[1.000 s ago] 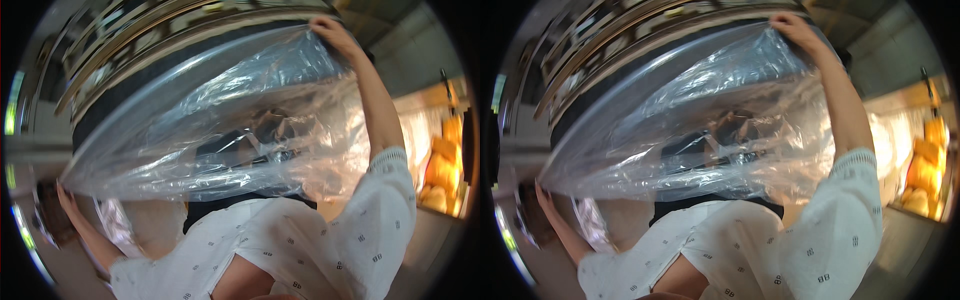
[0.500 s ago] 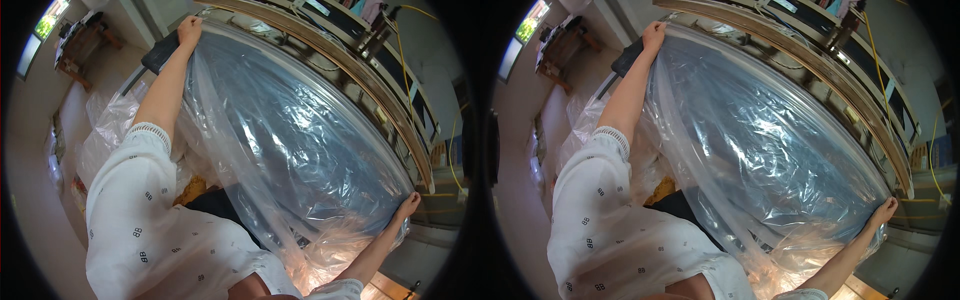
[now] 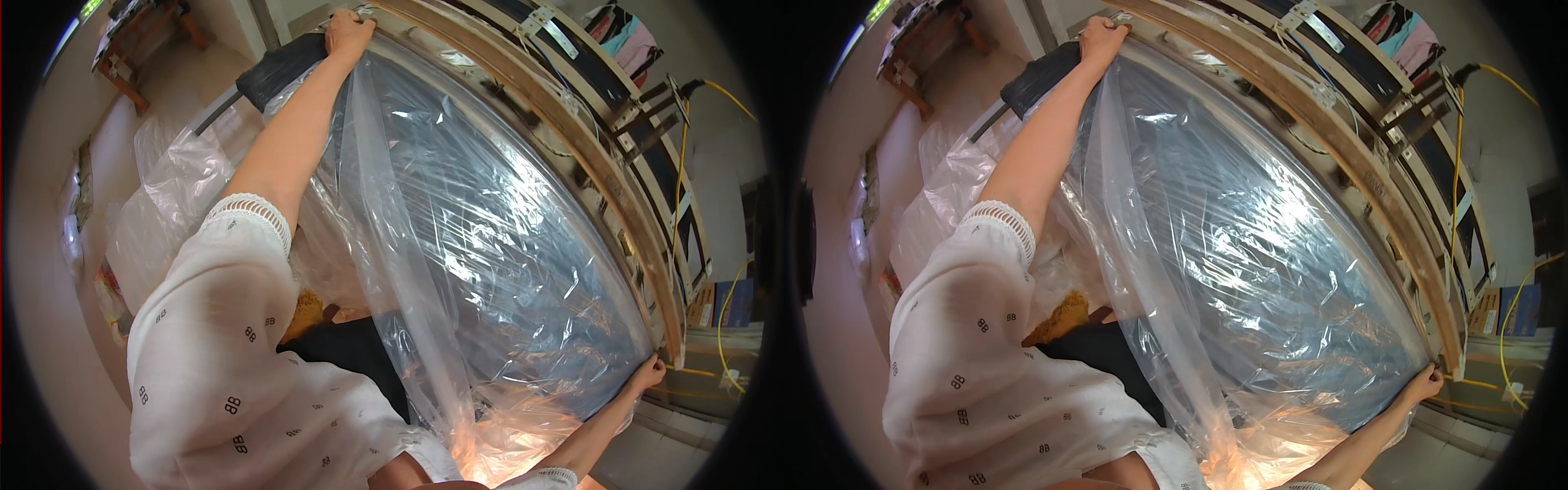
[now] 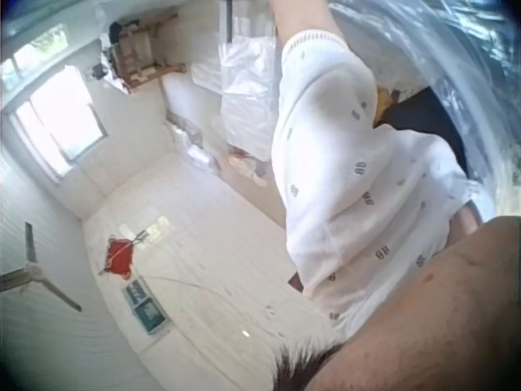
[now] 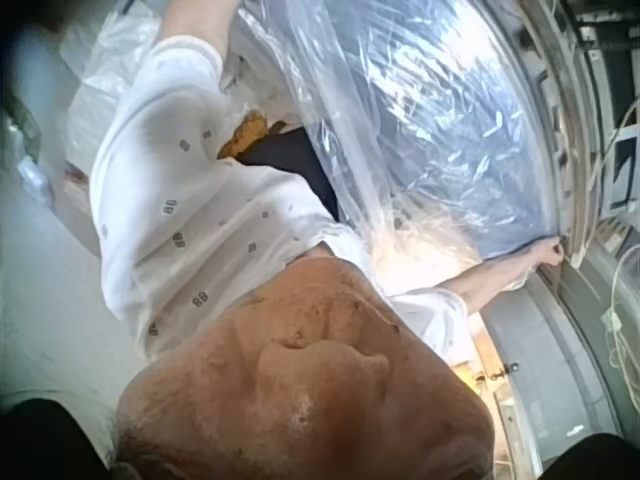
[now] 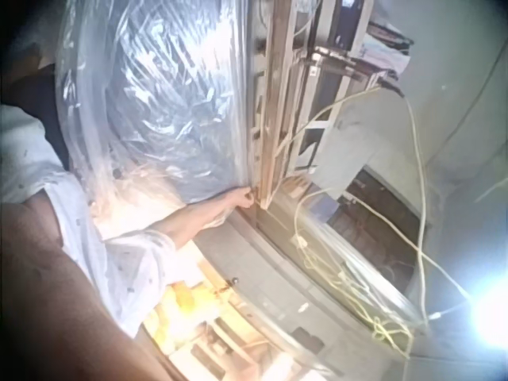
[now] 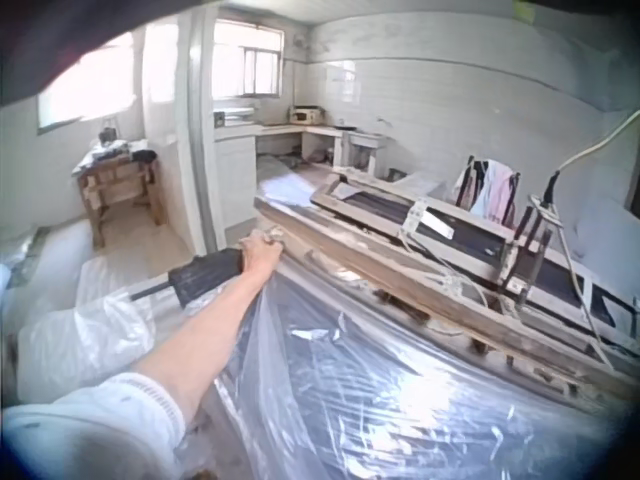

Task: Wrapping a large dark foam or rubber object with a clear plastic sheet.

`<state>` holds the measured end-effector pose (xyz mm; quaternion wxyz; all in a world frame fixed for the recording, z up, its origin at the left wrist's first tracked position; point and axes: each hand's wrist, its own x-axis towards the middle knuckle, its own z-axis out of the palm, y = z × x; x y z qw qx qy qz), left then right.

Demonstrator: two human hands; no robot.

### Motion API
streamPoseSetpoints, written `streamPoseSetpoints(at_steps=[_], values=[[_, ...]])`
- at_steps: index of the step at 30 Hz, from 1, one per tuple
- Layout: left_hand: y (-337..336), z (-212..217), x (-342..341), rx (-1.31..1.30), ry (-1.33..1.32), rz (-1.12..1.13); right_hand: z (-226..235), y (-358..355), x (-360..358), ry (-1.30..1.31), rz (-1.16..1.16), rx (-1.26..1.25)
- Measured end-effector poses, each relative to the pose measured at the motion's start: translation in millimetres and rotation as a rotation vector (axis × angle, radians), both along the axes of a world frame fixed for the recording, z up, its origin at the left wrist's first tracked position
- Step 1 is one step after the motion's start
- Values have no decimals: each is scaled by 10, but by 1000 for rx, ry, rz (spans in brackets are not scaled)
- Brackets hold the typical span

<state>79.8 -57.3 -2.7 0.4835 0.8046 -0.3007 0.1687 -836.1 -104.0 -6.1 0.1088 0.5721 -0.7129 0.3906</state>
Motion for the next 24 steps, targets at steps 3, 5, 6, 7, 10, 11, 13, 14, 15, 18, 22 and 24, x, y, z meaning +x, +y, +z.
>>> streamPoseSetpoints(at_steps=[3, 5, 6, 7, 10, 11, 13, 14, 15, 18, 22, 24], values=[[-85, -72, 67, -96, 94, 41, 23, 13, 8, 155, -134, -17], [-126, -225, 372, -64, 88, 80, 36, 19, 67, 8, -107, 41], [-145, -279, 404, -162, 80, 76, 66, 17, 90, 18, -97, 40], [-137, -328, 455, -257, 69, 74, 130, 48, 182, -97, -72, 35], [-286, -630, 897, -11, -360, 237, 151, -13, 196, -216, 23, -43], [-338, -626, 795, 79, -369, 180, 154, 143, 121, -210, 54, -112], [-393, -344, 329, -175, 237, -24, 230, 379, 141, -42, 16, -35], [-126, -335, 1067, 531, -381, 36, 355, 246, 763, -105, -89, 101], [-277, -264, 295, 347, -253, -134, 364, 465, 416, -87, -226, 204], [177, -455, 1474, -291, 237, -414, 282, 125, 622, -116, -48, 15], [351, -155, 2569, -350, -9, -298, 405, 954, 692, 486, -136, 149], [360, -111, 2706, -112, -274, -161, 392, 1336, 726, 528, -43, 180]])
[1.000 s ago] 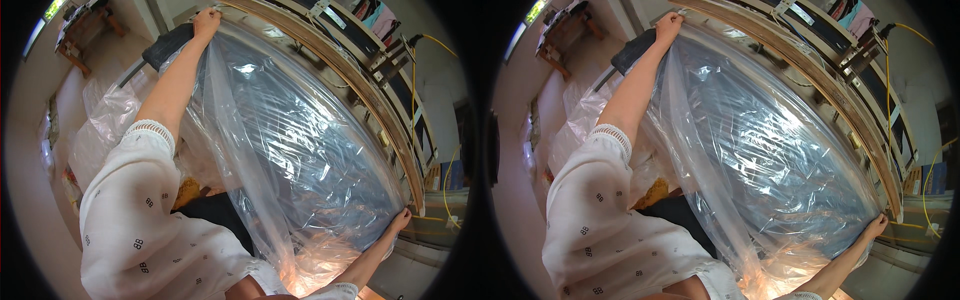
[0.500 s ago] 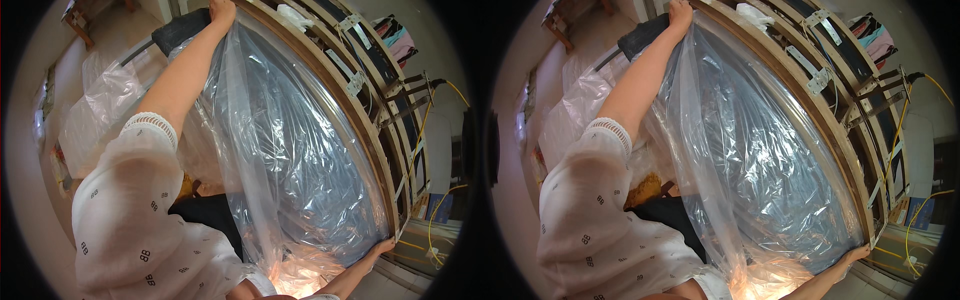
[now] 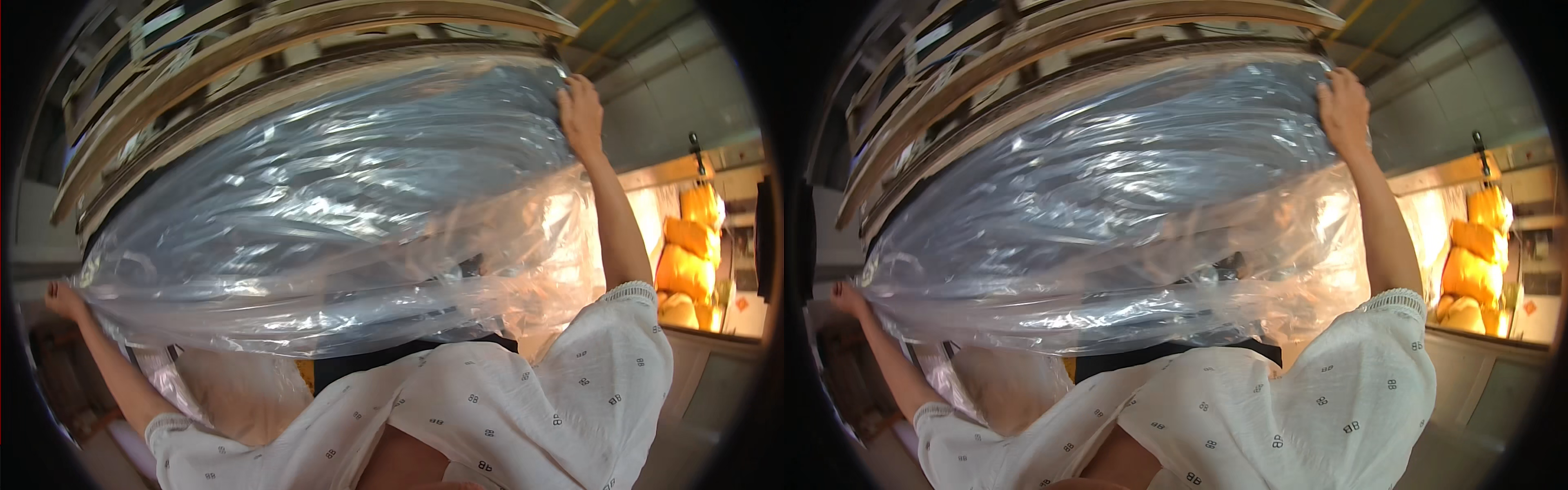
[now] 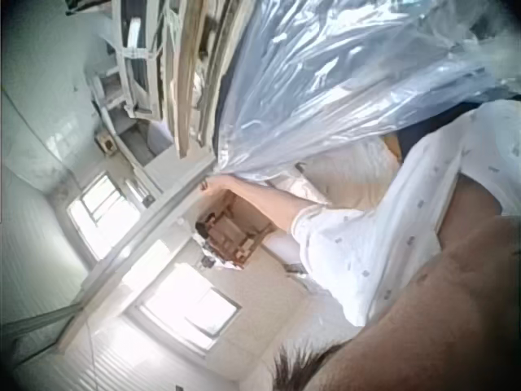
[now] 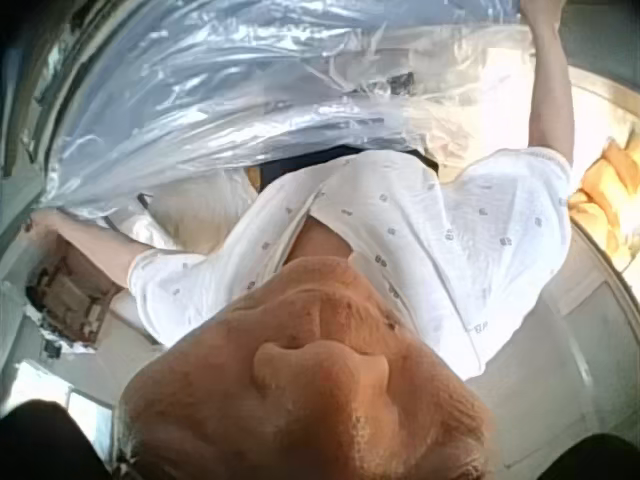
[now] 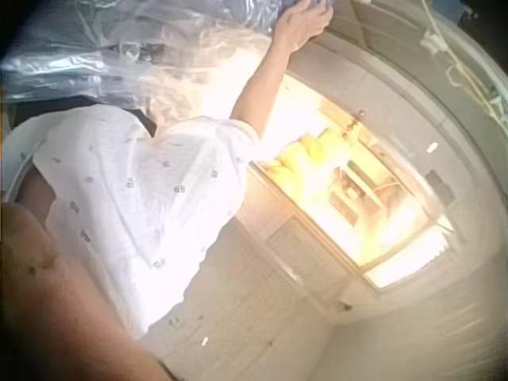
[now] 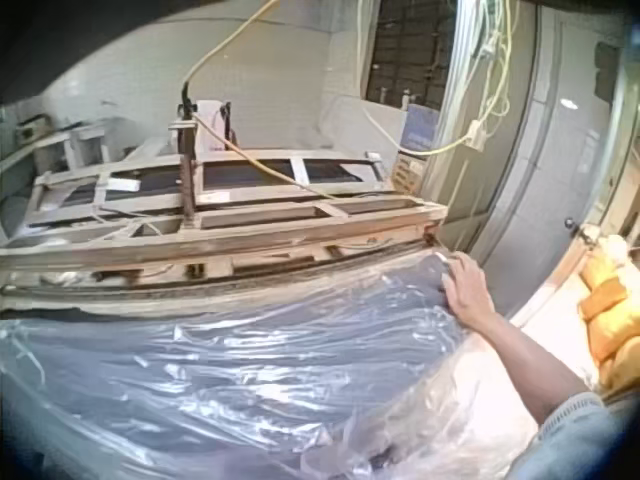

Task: Wrapping a large dark foam or rubber object with a clear plastic sheet.

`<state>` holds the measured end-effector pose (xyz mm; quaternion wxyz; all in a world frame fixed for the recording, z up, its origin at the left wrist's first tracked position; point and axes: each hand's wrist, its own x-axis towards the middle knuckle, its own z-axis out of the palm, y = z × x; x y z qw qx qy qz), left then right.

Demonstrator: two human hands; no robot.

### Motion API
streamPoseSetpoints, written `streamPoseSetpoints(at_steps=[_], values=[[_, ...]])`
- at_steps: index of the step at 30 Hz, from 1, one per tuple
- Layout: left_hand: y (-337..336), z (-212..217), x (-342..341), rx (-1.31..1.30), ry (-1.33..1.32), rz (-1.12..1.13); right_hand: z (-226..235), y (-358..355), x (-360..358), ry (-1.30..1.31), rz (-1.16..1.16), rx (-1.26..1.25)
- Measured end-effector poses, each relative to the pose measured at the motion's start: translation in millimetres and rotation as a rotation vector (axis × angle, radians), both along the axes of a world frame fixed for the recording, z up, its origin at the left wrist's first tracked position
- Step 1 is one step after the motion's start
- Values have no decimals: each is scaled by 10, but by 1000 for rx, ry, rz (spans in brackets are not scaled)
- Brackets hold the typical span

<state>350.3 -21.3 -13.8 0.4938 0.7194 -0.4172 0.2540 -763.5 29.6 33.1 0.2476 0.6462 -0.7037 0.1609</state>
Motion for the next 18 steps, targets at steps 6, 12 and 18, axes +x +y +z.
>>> streamPoseSetpoints(at_steps=[6, 12, 18], values=[[-142, 381, -1109, 744, -569, 206, -241, 414, 165, -83, 14, 194], [596, 729, -5301, 704, -244, -964, -207, 311, 194, -214, 11, 195], [736, 407, -5051, 509, -94, -926, -303, 111, -87, -180, -22, 179]])
